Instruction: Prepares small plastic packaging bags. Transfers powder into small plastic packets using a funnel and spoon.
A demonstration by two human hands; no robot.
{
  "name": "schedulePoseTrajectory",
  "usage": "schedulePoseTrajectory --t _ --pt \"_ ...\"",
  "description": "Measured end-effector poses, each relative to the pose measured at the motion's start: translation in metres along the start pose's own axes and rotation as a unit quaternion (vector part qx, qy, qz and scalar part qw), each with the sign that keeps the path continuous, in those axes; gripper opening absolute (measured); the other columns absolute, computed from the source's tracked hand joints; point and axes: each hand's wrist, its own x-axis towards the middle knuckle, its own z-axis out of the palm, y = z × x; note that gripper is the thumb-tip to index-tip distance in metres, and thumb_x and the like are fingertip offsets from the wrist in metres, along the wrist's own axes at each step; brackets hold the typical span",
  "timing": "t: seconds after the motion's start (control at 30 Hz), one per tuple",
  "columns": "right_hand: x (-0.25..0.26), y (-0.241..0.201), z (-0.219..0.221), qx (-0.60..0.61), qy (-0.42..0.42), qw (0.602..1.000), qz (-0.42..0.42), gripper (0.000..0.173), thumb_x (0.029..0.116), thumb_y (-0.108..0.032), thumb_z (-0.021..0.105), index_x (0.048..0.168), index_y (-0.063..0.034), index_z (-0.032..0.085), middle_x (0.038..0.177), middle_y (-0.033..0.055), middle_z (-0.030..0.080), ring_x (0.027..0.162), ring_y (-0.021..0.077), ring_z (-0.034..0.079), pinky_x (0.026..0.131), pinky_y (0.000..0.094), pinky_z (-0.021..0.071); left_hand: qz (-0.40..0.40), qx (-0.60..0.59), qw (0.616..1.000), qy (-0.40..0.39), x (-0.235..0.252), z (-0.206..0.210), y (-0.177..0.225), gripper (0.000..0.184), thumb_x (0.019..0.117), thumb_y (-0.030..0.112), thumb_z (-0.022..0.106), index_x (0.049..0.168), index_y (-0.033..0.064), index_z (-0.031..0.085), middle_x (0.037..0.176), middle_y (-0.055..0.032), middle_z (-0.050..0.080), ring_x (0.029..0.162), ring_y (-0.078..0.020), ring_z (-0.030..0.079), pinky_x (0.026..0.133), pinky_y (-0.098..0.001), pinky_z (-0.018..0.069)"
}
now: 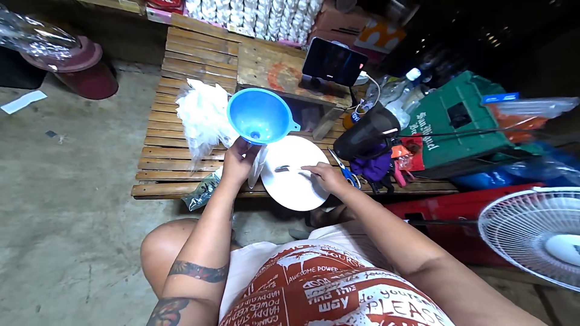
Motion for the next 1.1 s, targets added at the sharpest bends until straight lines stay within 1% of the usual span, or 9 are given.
schedulePoseTrajectory --t 0.03,0.1,0.17,0.23,0.4,0.53,0.73,0.87,1.1 --pt "-0.002 0.004 -0.003 0.011 0.018 1.000 0.003 0.047 0.0983 0.005 0.051 0.134 -0.0198 0.069 0.106 0.0207 0.069 0.102 0.0379 0.066 0.093 0.0569 0.0528 0.000 0.000 1.000 -0.001 0.000 0.000 -0.001 0.030 0.0996 0.010 0.063 0.125 -0.0046 0.060 0.114 -0.0061 0.072 0.105 -0.0003 0.067 0.099 -0.0229 0.0538" --pt "-0.001 0.011 -0.009 0.036 0.050 0.997 0.046 0.045 0.1024 0.002 0.044 0.137 -0.0158 0.067 0.117 0.0234 0.068 0.113 0.0402 0.064 0.101 0.0576 0.0493 0.000 0.003 1.000 -0.006 0.000 0.001 -0.002 0.029 0.1000 0.010 0.063 0.125 -0.0044 0.061 0.114 -0.0068 0.072 0.105 -0.0009 0.067 0.098 -0.0234 0.0540" --pt "0.005 0.016 -0.010 0.054 0.069 0.990 0.113 0.042 0.1075 -0.005 0.040 0.140 -0.0146 0.064 0.132 0.0222 0.065 0.128 0.0399 0.058 0.111 0.0566 0.0429 -0.002 0.008 1.000 -0.010 0.001 0.002 -0.002 0.028 0.1002 0.011 0.062 0.124 -0.0038 0.062 0.113 -0.0067 0.072 0.104 -0.0009 0.067 0.098 -0.0239 0.0539" --pt "0.011 0.017 -0.010 0.056 0.071 0.982 0.164 0.040 0.1095 -0.011 0.039 0.142 -0.0154 0.062 0.139 0.0203 0.062 0.134 0.0385 0.055 0.113 0.0572 0.0408 0.000 0.013 1.000 -0.011 0.001 0.003 -0.002 0.028 0.1002 0.012 0.062 0.123 -0.0037 0.062 0.113 -0.0068 0.072 0.103 -0.0014 0.068 0.098 -0.0247 0.0543" --pt "0.016 0.007 -0.002 0.064 0.060 0.971 0.221 0.041 0.1113 -0.017 0.035 0.146 -0.0169 0.058 0.140 0.0188 0.061 0.133 0.0391 0.056 0.110 0.0612 0.0416 -0.009 0.005 1.000 -0.016 0.000 0.001 -0.004 0.030 0.1001 0.012 0.062 0.125 -0.0045 0.060 0.114 -0.0075 0.072 0.105 -0.0031 0.068 0.099 -0.0265 0.0545" --pt "0.018 -0.008 0.005 0.057 0.038 0.969 0.238 0.044 0.1105 -0.015 0.035 0.150 -0.0211 0.054 0.137 0.0212 0.063 0.128 0.0420 0.059 0.105 0.0627 0.0449 -0.005 0.005 1.000 -0.015 0.000 0.002 -0.005 0.028 0.0997 0.011 0.062 0.123 -0.0046 0.061 0.111 -0.0068 0.072 0.103 -0.0025 0.069 0.098 -0.0260 0.0550" --pt "0.016 -0.022 0.011 0.047 0.015 0.972 0.232 0.044 0.1113 -0.017 0.035 0.152 -0.0234 0.052 0.138 0.0203 0.062 0.128 0.0410 0.059 0.105 0.0624 0.0453 0.002 0.003 1.000 -0.014 0.000 0.003 -0.006 0.028 0.0995 0.010 0.062 0.123 -0.0040 0.061 0.112 -0.0056 0.072 0.102 -0.0009 0.068 0.097 -0.0243 0.0547" --pt "0.016 -0.025 0.014 0.031 -0.005 0.973 0.228 0.045 0.1112 -0.017 0.035 0.153 -0.0267 0.050 0.139 0.0189 0.062 0.129 0.0387 0.059 0.106 0.0596 0.0460 0.015 -0.002 1.000 -0.012 0.000 0.003 -0.008 0.027 0.0994 0.010 0.063 0.122 -0.0043 0.061 0.110 -0.0054 0.073 0.101 -0.0008 0.069 0.097 -0.0239 0.0553" --pt "0.015 -0.033 0.014 0.010 -0.025 0.976 0.215 0.047 0.1103 -0.016 0.037 0.153 -0.0292 0.049 0.139 0.0182 0.062 0.127 0.0394 0.060 0.104 0.0607 0.0473 0.010 -0.003 1.000 -0.013 0.000 0.003 -0.007 0.027 0.0992 0.009 0.062 0.123 -0.0040 0.062 0.112 -0.0064 0.073 0.102 -0.0019 0.069 0.097 -0.0250 0.0552"
